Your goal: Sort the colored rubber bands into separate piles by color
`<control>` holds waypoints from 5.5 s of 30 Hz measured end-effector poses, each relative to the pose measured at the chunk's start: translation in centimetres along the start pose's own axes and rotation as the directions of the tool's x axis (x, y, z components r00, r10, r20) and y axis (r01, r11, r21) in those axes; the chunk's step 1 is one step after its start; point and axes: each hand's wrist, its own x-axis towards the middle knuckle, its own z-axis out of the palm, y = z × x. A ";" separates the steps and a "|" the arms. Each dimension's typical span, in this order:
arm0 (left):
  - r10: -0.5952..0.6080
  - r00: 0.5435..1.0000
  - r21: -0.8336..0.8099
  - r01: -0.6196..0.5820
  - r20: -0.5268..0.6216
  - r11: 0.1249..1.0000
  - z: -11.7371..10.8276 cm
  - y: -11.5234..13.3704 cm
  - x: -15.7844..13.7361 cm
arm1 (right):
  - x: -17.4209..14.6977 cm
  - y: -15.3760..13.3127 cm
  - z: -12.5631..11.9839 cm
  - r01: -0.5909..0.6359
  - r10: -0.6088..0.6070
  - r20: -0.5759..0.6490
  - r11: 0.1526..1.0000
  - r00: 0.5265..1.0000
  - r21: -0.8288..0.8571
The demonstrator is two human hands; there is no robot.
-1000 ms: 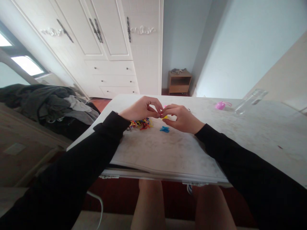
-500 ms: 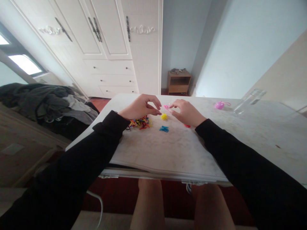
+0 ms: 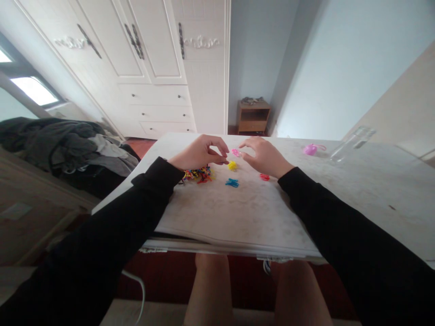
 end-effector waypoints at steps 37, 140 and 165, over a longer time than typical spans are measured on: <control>-0.050 0.997 -0.021 0.049 -0.058 0.999 -0.1 0.6 -0.1 | -1.0 -3.2 -1.1 0.280 -0.318 0.083 0.912 0.945 0.298; -0.042 0.991 0.596 -0.043 0.128 0.802 -3.6 0.6 -0.4 | -1.3 -3.6 -0.4 0.229 -0.288 0.190 0.932 0.939 0.280; 0.015 1.000 0.081 -0.017 0.022 0.997 0.0 0.3 -0.3 | -0.7 -2.8 -1.2 -0.006 0.017 -0.036 0.953 0.999 0.302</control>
